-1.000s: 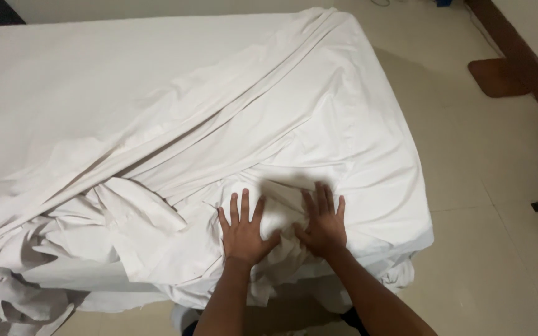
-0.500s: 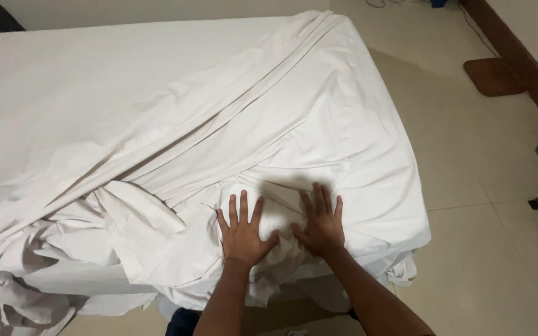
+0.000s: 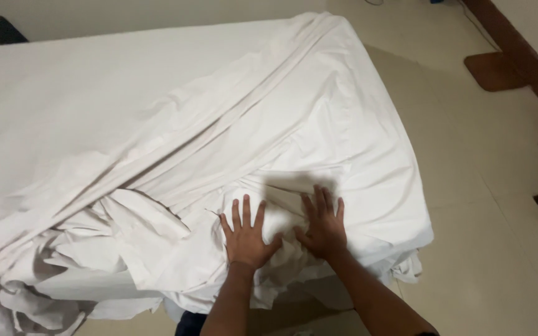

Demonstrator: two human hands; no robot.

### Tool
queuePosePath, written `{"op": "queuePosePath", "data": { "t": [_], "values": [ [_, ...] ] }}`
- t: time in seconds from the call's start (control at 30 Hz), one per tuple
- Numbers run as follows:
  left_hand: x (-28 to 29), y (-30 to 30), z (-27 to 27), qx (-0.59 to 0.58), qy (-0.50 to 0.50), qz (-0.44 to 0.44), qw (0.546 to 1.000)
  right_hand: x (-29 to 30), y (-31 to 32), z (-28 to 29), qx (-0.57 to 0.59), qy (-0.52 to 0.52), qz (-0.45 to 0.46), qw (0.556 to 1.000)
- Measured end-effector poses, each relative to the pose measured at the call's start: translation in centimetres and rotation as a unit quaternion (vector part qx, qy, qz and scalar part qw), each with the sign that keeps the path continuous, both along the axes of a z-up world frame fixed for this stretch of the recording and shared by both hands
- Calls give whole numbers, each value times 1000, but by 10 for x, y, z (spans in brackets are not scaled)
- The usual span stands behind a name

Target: The person puts a white fitted sheet onto a mattress. They first gather and untangle the crumpled sheet, stretch it over one corner of the mattress, then work around the bed pulling and tucking the elastic edges over the remaining corners and smoothing the fabric over the surface.

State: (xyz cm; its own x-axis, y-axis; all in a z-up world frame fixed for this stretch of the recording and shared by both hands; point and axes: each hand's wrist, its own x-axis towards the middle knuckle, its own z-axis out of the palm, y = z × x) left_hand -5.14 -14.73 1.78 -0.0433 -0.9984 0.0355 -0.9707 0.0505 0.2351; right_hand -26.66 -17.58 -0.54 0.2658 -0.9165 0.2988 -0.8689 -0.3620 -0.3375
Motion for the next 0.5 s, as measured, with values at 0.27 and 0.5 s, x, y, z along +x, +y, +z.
{"op": "queuePosePath", "data": {
  "t": [0.27,0.5],
  "values": [
    [-5,-7,7,48,-3,5,999,-8,-5,2,-3,-9,13,1000],
    [-2,0,-6,-8,4,-12,1000,-9,0,-4,-6,-8,18,1000]
  ]
}}
